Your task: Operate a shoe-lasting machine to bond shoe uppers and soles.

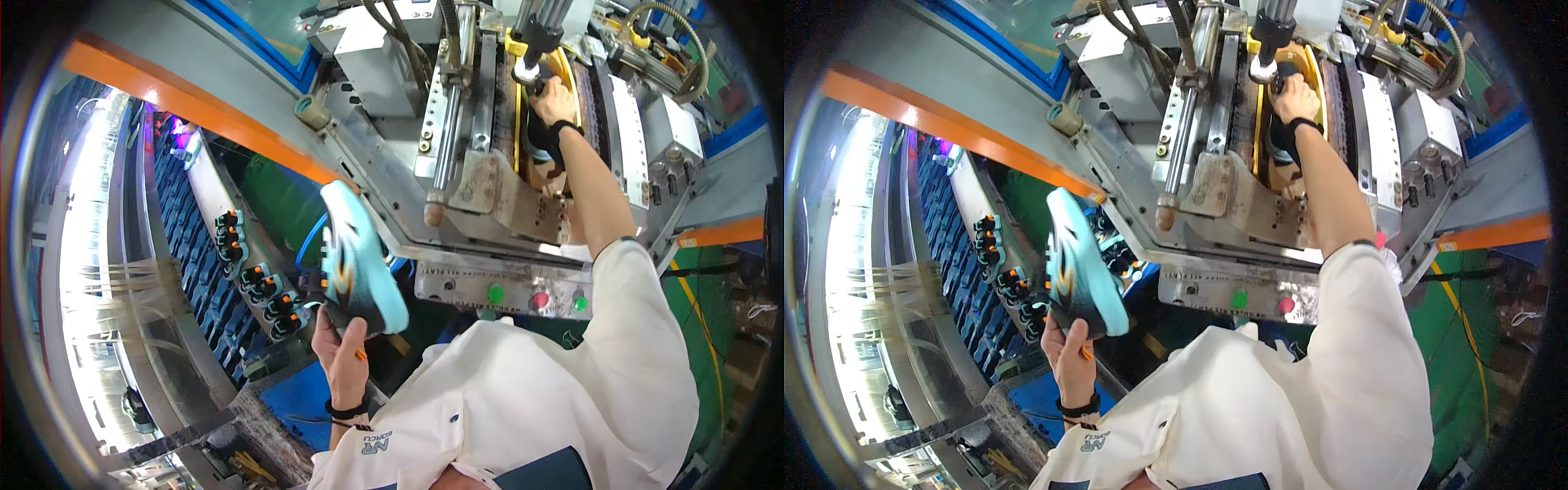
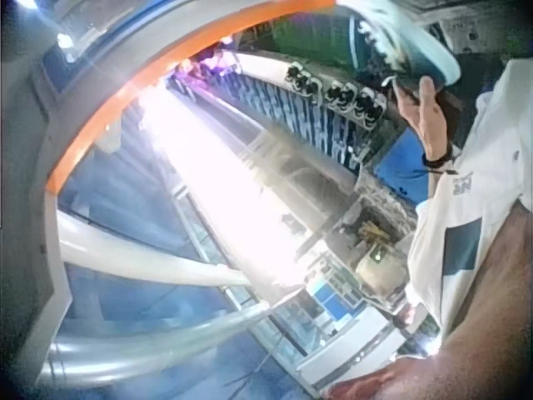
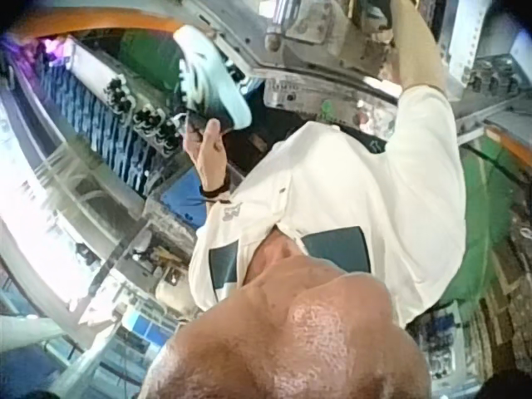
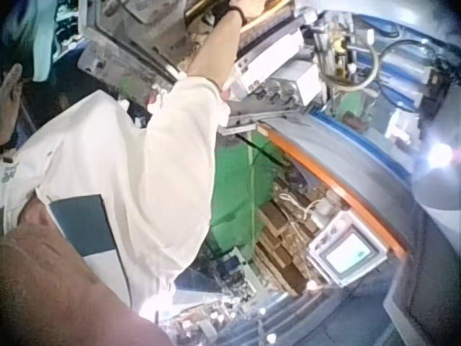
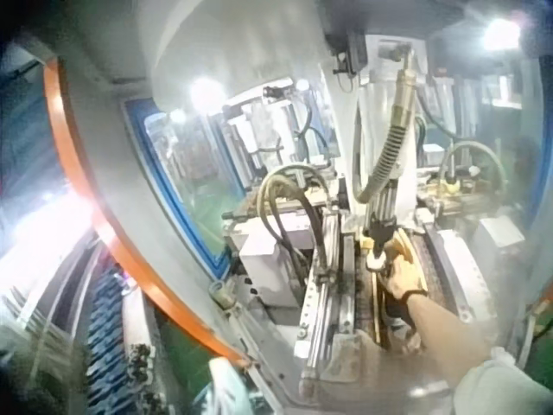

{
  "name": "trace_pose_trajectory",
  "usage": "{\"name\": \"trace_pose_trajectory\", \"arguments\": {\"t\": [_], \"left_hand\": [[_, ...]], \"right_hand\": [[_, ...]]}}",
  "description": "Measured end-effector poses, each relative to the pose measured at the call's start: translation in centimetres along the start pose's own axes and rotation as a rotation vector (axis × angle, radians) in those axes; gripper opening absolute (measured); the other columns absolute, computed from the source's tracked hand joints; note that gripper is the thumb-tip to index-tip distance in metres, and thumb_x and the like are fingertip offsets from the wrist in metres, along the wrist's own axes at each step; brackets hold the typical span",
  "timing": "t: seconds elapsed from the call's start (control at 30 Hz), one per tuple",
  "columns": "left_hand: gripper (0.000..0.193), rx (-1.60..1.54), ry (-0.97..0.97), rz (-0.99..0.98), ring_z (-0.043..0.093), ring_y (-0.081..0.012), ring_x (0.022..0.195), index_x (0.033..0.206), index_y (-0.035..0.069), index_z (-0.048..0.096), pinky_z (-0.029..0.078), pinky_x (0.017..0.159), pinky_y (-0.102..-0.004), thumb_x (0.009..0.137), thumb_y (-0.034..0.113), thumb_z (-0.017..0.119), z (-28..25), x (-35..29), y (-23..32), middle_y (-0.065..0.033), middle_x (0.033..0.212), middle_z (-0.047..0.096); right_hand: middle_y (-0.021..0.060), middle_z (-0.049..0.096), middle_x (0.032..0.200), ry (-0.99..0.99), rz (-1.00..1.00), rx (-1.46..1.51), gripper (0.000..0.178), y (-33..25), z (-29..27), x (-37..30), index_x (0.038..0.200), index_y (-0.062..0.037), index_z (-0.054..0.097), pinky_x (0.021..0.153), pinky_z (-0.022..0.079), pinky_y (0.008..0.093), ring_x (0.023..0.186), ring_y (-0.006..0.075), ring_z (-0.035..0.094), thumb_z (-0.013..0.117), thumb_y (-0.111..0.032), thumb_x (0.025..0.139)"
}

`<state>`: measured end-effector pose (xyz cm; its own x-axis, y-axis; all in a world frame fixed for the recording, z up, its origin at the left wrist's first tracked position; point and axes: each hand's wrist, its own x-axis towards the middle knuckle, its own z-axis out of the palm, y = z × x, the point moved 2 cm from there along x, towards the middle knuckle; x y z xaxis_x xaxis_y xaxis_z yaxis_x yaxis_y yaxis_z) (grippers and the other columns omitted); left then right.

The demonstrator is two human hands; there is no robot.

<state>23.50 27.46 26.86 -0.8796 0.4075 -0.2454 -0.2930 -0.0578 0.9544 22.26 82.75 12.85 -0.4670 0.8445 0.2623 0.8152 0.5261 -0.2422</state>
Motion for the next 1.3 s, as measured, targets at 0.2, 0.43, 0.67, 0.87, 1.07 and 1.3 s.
{"name": "trace_pose_trajectory", "arguments": {"t": [0.2, 0.43, 0.67, 0.87, 1.07, 1.3], "left_hand": [[0.029, -0.192, 0.17, 0.1, 0.059, -0.0055, 0.07, 0.117, -0.001, 0.056, 0.042, 0.056, -0.0179, 0.09, 0.007, 0.064, -1.2, -2.6, -1.8, -0.0022, 0.093, 0.066], [0.03, -0.196, 0.207, 0.032, 0.063, -0.0086, 0.075, 0.118, 0.002, 0.056, 0.046, 0.059, -0.0189, 0.09, 0.009, 0.065, 0.1, -4.5, -3.6, -0.0032, 0.096, 0.067], [0.035, -0.229, 0.205, -0.062, 0.064, -0.0095, 0.078, 0.122, 0.0, 0.055, 0.047, 0.059, -0.0185, 0.089, 0.008, 0.065, 0.8, -6.2, -5.3, -0.0049, 0.102, 0.068], [0.032, -0.209, 0.262, -0.033, 0.063, -0.0077, 0.077, 0.119, 0.002, 0.056, 0.046, 0.057, -0.0178, 0.089, 0.008, 0.066, 0.9, -6.1, -6.0, -0.0032, 0.1, 0.068], [0.035, -0.206, 0.221, -0.019, 0.062, -0.0073, 0.077, 0.121, 0.002, 0.055, 0.045, 0.056, -0.0175, 0.089, 0.01, 0.066, 2.6, -7.1, -5.4, -0.0027, 0.099, 0.067], [0.04, 0.155, 0.241, 0.172, 0.064, -0.0156, 0.089, 0.125, -0.003, 0.052, 0.053, 0.079, -0.0269, 0.089, 0.006, 0.065, 3.4, -9.5, -5.9, -0.0061, 0.103, 0.065]], "right_hand": [[0.0249, 0.067, 0.103, -0.057, -0.07, 0.168, 0.053, 1.0, -4.6, -1.8, 0.111, -0.0011, 0.054, 0.084, 0.053, 0.0469, 0.097, 0.0417, 0.065, 0.068, -0.041, 0.078], [0.0126, 0.063, 0.072, 0.395, -0.361, 1.144, 0.031, 1.2, -23.8, 4.3, 0.096, -0.0005, 0.066, 0.063, 0.05, 0.034, 0.066, 0.0257, 0.061, 0.069, -0.028, 0.083], [0.0143, 0.064, 0.09, 0.074, -0.422, 1.186, 0.036, -4.9, -28.3, 2.5, 0.108, 0.0013, 0.062, 0.074, 0.051, 0.0327, 0.082, 0.0233, 0.062, 0.071, -0.021, 0.082], [0.0157, 0.064, 0.106, 0.11, -0.444, 1.239, 0.044, -6.1, -29.6, 2.2, 0.118, 0.0029, 0.058, 0.083, 0.052, 0.0316, 0.096, 0.0213, 0.062, 0.072, -0.015, 0.08], [0.0178, 0.064, 0.107, 0.318, -0.448, 1.231, 0.044, -4.5, -30.1, -6.2, 0.119, 0.0031, 0.054, 0.082, 0.052, 0.0322, 0.097, 0.0251, 0.063, 0.072, -0.011, 0.081], [0.0111, 0.063, 0.09, -0.212, -0.739, 0.87, 0.012, -3.3, -8.4, -33.3, 0.093, -0.0047, 0.062, 0.072, 0.052, 0.0394, 0.087, 0.03, 0.062, 0.064, -0.006, 0.082]]}}
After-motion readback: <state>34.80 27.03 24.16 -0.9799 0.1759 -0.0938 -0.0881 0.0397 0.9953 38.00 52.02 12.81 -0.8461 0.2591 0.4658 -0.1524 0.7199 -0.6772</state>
